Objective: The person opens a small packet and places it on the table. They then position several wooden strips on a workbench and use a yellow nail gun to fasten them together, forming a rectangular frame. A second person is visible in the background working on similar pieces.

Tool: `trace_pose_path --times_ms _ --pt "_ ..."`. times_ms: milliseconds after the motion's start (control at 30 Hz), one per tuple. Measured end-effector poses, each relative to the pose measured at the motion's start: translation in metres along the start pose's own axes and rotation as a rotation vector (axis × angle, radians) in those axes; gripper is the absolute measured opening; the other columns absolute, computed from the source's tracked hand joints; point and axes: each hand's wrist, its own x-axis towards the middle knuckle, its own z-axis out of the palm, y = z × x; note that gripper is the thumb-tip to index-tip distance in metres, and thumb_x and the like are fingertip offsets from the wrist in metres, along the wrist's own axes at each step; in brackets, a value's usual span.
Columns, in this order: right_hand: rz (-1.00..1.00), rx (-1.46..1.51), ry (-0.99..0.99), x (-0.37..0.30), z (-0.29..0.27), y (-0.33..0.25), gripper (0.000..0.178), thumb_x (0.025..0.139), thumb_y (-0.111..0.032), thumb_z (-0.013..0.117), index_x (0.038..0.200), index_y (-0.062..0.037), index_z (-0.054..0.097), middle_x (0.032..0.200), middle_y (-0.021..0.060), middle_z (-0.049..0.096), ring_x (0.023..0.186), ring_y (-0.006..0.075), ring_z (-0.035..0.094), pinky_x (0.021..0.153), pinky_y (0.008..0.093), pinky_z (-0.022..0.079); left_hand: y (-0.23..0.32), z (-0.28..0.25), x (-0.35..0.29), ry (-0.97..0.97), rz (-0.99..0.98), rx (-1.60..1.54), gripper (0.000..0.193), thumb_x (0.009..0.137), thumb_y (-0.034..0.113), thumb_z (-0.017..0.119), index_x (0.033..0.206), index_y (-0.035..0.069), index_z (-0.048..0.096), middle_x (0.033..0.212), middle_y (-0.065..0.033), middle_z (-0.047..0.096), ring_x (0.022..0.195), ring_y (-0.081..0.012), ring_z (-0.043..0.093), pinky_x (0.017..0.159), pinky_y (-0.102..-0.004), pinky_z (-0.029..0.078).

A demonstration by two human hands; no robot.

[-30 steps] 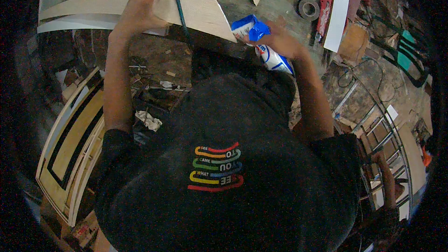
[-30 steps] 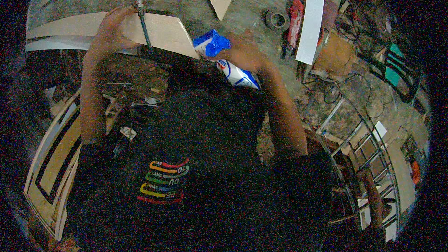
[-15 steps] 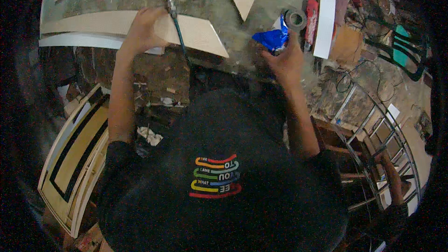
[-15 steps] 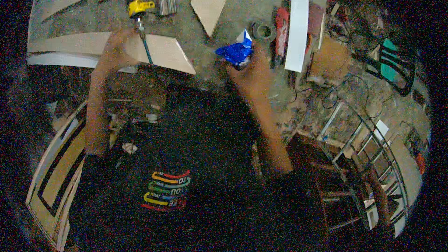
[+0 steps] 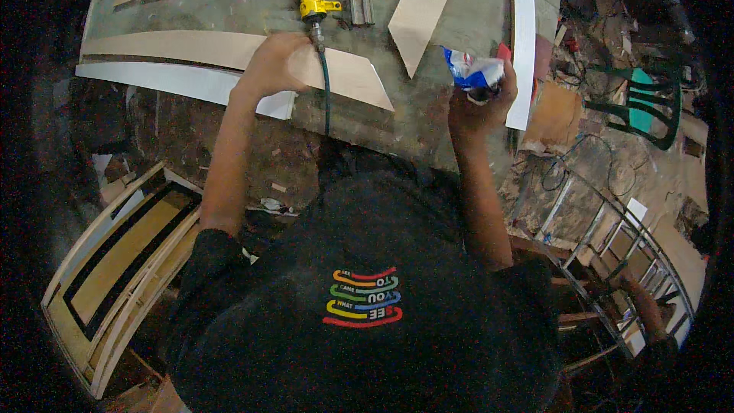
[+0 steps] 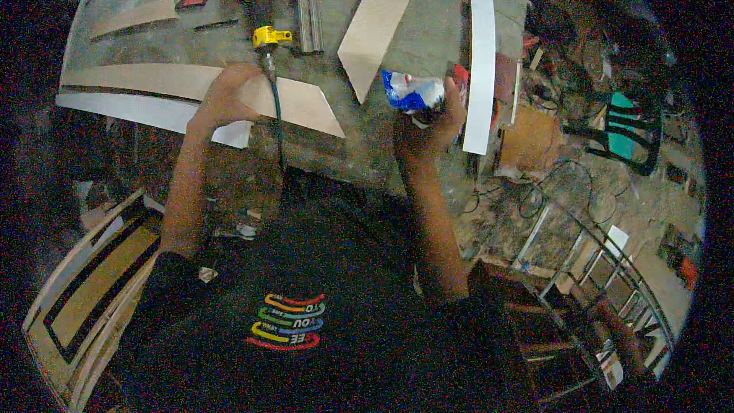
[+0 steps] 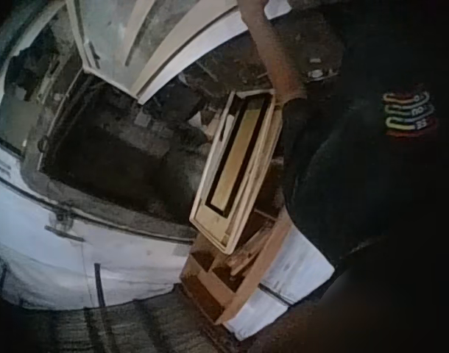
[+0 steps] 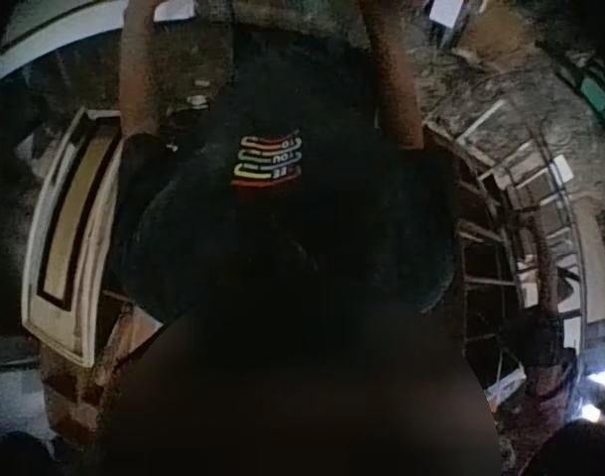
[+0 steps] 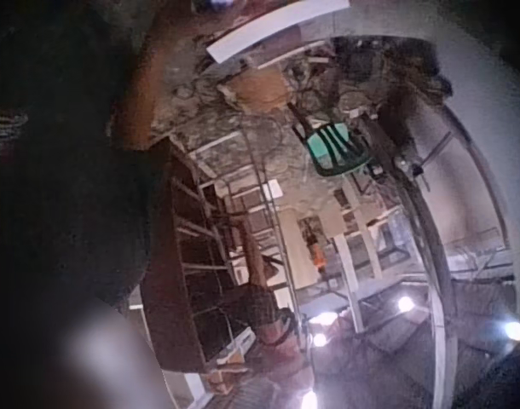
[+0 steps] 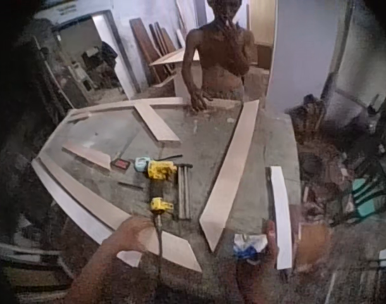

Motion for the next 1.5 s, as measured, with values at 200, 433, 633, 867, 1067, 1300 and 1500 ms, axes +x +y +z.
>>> trace_pose_path --times_ms 200,433,633,867,1067,1300,1500 --pt "-0.156 -0.061 0.076 0.022 -0.001 -0.015 0.088 0.074 -0.006 0.091 0.146 -0.0037 0.039 0.125 0.0158 0.06 0.099 0.0223 0.063 0.081 0.0313 0.054 -0.001 0.018 0.005 0.085 0.067 0.127 0.096 0.05 0.044 0.097 0.131 0.003 0.063 0.134 -0.0158 0.062 0.133 -0.0378 0.051 0.118 -0.0501 0.036" --pt "-0.185 0.465 -0.377 0.002 0.047 -0.112 0.107 0.073 -0.007 0.087 0.158 -0.0034 0.023 0.118 0.0141 0.059 0.086 0.0195 0.062 0.072 0.0308 0.054 0.047 0.004 -0.061 0.303 -0.09 -0.75 0.138 0.06 0.076 0.085 0.16 0.003 0.025 0.161 -0.0157 0.035 0.15 -0.031 0.031 0.124 -0.0467 0.023" --pt "-0.226 0.453 -0.611 -0.04 0.124 -0.217 0.09 0.076 -0.002 0.075 0.155 0.0037 0.033 0.108 0.0218 0.063 0.099 0.0403 0.06 0.089 0.0458 0.049 0.082 0.003 -0.076 0.54 -0.37 -1.477 0.088 0.1 0.057 0.059 0.161 0.007 0.02 0.157 -0.0096 0.04 0.145 -0.0235 0.038 0.121 -0.0412 0.03" --pt "-0.29 0.344 -0.425 0.017 0.12 -0.249 0.098 0.074 -0.007 0.083 0.157 0.0006 0.03 0.129 0.0222 0.059 0.11 0.0393 0.058 0.097 0.0464 0.046 0.047 -0.054 -0.022 0.438 -0.359 -1.588 0.069 0.1 0.057 0.061 0.148 0.01 0.042 0.138 -0.0062 0.058 0.122 -0.0174 0.059 0.097 -0.0358 0.052" --pt "-0.126 0.063 -0.231 0.034 0.055 -0.206 0.091 0.077 -0.01 0.081 0.154 0.0026 0.033 0.124 0.0201 0.056 0.116 0.0342 0.055 0.104 0.0451 0.043 0.048 -0.089 0.108 0.43 -0.439 -1.485 0.086 0.09 0.069 0.065 0.146 0.009 0.04 0.127 -0.0113 0.059 0.104 -0.0223 0.066 0.085 -0.0387 0.059" --pt "0.368 -0.131 -0.189 -0.048 -0.044 -0.151 0.079 0.083 -0.01 0.077 0.152 -0.0018 0.039 0.122 0.0164 0.058 0.11 0.0279 0.058 0.099 0.0413 0.046 0.022 -0.087 0.165 0.332 -0.48 -1.594 0.067 0.087 0.068 0.07 0.122 0.011 0.061 0.108 -0.008 0.064 0.1 -0.0228 0.064 0.084 -0.0439 0.056" --pt "0.54 -0.166 -0.256 -0.093 -0.065 -0.126 0.067 0.085 -0.01 0.077 0.145 -0.0036 0.048 0.117 0.0135 0.061 0.102 0.0251 0.061 0.09 0.0384 0.05 0.011 -0.082 0.192 0.424 -0.34 -1.738 0.044 0.091 0.053 0.074 0.105 0.012 0.063 0.086 -0.0012 0.061 0.074 -0.0172 0.06 0.066 -0.0376 0.051"
